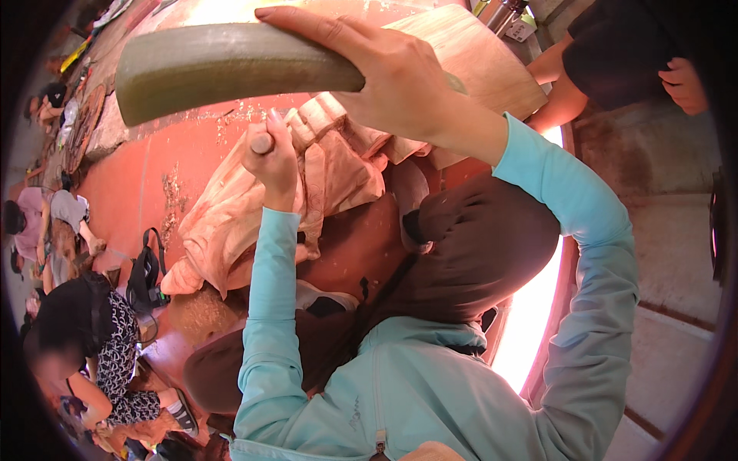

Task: The person carves a large wooden sculpture using a chisel and a wooden mallet. They repeatedly position the chisel on the wood and strike it with the mallet to shape the piece.

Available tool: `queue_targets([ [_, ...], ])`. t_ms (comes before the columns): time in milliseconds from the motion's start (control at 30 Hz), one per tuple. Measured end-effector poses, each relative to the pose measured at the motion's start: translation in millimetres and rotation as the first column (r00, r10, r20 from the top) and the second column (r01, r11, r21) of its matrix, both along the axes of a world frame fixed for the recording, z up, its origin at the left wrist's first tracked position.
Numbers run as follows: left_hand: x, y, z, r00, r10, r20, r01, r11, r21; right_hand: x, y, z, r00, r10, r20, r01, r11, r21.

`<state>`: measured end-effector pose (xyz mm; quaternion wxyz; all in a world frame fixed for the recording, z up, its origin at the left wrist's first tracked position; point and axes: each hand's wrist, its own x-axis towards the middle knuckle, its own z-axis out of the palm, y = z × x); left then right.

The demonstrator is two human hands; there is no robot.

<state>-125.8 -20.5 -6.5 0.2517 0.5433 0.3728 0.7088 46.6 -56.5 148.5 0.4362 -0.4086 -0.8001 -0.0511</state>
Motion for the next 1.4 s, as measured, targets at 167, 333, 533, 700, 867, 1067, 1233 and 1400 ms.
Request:
queue_targets([
  [167, -5, 9, 36, 0.982, -0.03, 0.184, 0.045, 0.996, -0.076, 5, -1, -1, 0.998, 0.055, -0.025, -0.056, 0.997, -0.052],
  [333, -10, 17, 32, 0.974, -0.055, 0.219, 0.074, 0.994, -0.078, 6, -3, 6, 0.998, 0.061, -0.016, -0.062, 0.993, -0.104],
  [533, -11, 17, 22, 0.98, -0.047, 0.192, 0.07, 0.991, -0.111, 3, -10, 15, 0.999, 0.039, -0.012, -0.04, 0.99, -0.137],
  [700, -9, 18, 21, 0.989, -0.049, 0.142, 0.069, 0.987, -0.142, 10, -7, 13, 0.997, 0.081, -0.02, -0.083, 0.985, -0.148],
  [867, -3, 34, 10, 1.0, 0.004, 0.01, -0.003, 0.993, -0.116, 14, 0, 5, 0.98, 0.081, 0.181, -0.051, 0.985, -0.165],
  [1067, -9, 34, 13, 1.0, -0.023, 0.015, 0.025, 0.987, -0.161, 15, 6, 2, 0.876, -0.046, 0.48, 0.265, 0.878, -0.399],
  [1233, 0, 30, 21, 0.997, -0.049, 0.062, 0.059, 0.985, -0.164, 19, 11, -7, 0.978, -0.026, 0.209, 0.072, 0.974, -0.215],
  [1400, -7, 31, 12, 0.998, -0.03, 0.051, 0.041, 0.977, -0.21, 11, 5, 9, 0.877, -0.145, 0.459, 0.319, 0.889, -0.328],
])
